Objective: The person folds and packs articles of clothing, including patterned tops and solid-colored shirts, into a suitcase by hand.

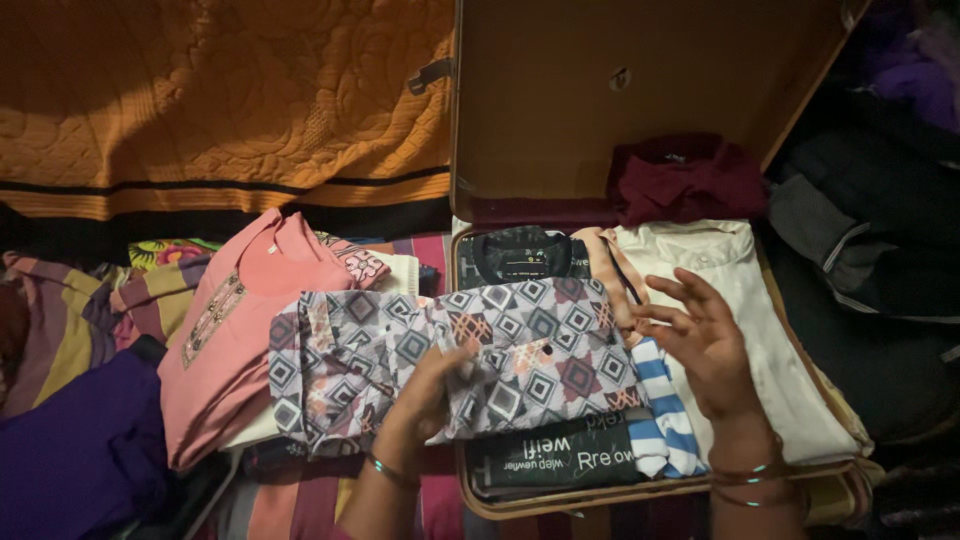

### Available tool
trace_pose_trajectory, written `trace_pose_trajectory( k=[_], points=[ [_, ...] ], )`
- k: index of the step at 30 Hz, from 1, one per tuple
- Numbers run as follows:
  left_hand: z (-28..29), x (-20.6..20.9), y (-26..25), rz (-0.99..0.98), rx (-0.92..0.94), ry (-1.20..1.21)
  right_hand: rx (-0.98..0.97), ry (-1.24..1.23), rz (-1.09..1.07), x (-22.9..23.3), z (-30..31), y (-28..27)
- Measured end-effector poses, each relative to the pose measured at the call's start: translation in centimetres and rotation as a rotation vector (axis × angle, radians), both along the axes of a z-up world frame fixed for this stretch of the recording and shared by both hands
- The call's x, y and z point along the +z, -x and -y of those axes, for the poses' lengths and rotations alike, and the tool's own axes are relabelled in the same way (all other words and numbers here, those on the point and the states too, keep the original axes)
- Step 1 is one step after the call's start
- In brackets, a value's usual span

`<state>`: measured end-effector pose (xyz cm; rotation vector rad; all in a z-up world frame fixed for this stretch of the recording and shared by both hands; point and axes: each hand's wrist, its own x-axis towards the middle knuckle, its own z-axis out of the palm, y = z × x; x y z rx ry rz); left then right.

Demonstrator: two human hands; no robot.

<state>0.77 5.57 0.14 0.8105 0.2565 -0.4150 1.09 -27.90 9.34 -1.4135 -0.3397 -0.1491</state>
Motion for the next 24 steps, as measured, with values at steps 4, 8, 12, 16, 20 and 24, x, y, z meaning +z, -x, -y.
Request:
trace_pose_trajectory(
  k=[4,8,12,16,20,24],
  points=[
    [0.3,-3.8,-1.0,0.299,-0.082,-0.400,-0.060,0.020,0.010,-1.2,1.0,0.0],
    [0.4,-4.1,-1.2,0.382,0.028,-0.221,0.134,-0.057,-0.045,-1.7,0.0,0.0],
    [-1.6,0.3,-0.8,0.319,0.093,-0.064,0.813,0.057,-0.194,-2.2,-4.2,3.4],
    [-4.0,4.4,0.6,0.356,0.173,0.072,0.880,0.629,0.179,-5.5,-12.5,6.5],
    [-6.7,5.8,1.7,0.443,0.218,0.138,0.195,1.229,0.260,-8.4,-14.8,6.5],
    [-11.5,5.8,3.0,0.494,0.284,0.140,-0.025,1.247,0.192,-10.9,-14.0,6.0]
  ],
)
